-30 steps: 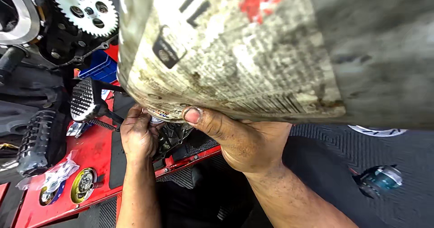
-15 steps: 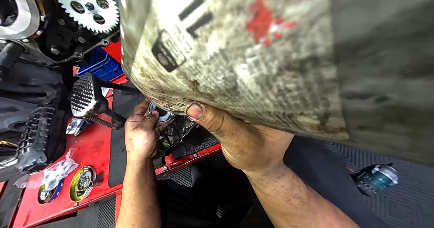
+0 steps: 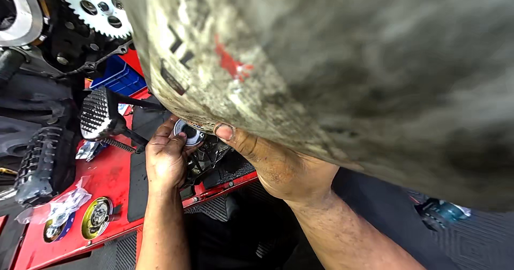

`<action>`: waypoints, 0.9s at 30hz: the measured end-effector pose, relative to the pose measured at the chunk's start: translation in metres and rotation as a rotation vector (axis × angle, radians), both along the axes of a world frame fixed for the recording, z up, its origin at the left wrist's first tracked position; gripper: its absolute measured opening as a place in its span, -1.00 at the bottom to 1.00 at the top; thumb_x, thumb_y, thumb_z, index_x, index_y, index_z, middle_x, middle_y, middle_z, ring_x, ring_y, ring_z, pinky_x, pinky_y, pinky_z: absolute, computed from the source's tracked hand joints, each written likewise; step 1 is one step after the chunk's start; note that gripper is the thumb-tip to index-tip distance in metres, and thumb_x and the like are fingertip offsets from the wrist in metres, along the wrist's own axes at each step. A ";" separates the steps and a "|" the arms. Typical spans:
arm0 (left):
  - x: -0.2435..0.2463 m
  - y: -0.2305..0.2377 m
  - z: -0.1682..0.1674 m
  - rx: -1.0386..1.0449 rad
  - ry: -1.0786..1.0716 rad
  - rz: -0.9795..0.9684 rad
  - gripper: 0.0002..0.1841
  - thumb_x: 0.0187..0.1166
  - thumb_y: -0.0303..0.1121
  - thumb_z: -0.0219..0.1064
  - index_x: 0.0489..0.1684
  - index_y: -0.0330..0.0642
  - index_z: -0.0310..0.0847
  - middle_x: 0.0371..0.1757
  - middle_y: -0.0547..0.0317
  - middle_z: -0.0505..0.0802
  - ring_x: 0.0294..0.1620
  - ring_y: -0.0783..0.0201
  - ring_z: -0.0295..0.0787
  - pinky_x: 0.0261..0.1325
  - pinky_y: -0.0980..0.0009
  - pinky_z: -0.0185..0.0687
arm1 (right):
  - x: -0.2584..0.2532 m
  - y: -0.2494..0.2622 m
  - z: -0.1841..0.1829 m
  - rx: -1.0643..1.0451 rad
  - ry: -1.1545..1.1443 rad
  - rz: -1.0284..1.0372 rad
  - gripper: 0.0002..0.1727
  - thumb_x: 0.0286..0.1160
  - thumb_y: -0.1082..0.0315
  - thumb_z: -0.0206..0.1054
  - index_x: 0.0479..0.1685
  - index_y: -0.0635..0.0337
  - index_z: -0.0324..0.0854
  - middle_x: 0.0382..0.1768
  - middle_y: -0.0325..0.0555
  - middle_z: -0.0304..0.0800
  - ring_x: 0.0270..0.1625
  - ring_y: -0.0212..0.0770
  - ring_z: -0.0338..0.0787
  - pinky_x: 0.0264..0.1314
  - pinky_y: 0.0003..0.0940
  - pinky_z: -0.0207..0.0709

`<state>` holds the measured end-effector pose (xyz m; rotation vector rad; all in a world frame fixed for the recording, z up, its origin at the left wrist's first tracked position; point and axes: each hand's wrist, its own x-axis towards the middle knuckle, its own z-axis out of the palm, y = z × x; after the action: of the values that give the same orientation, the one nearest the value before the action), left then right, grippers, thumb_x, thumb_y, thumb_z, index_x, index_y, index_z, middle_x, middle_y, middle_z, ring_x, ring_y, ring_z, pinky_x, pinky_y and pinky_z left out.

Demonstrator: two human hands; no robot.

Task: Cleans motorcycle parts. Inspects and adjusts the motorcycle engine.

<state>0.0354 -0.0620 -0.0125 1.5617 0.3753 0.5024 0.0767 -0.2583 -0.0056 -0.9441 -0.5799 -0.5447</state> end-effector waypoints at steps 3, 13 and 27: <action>0.000 0.000 0.000 0.019 0.022 0.021 -0.60 0.75 -0.61 0.04 0.51 -0.20 0.49 0.25 -0.02 0.81 -0.01 0.09 0.92 -0.03 0.11 0.93 | 0.000 -0.001 0.000 -0.012 -0.003 -0.006 -0.49 0.04 0.56 0.73 0.02 0.38 0.62 -0.12 0.01 0.85 0.00 -0.08 0.91 0.15 -0.10 0.90; -0.004 0.006 -0.010 0.340 0.034 0.227 -0.85 0.53 -0.40 0.50 -0.06 -0.10 0.71 -0.40 0.30 0.85 -0.57 0.41 0.80 -0.53 0.43 0.83 | 0.000 -0.003 0.001 0.094 -0.074 0.137 -0.50 0.09 0.67 0.68 0.08 0.39 0.60 -0.05 0.11 0.87 0.02 0.05 0.92 0.13 0.03 0.90; 0.007 0.038 -0.036 -0.041 -0.009 0.073 -0.57 0.89 -0.09 0.04 0.09 -0.28 0.71 -0.12 -0.23 0.88 -0.22 -0.16 0.94 -0.23 -0.23 0.90 | -0.007 -0.001 0.001 0.062 -0.019 0.112 -0.40 0.00 0.65 0.72 0.12 0.41 0.56 -0.06 0.07 0.83 0.03 -0.03 0.90 0.18 -0.05 0.88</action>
<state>0.0421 -0.0241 -0.0489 1.5103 0.4341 0.5550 0.0694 -0.2596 -0.0043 -0.8440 -0.6253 -0.4692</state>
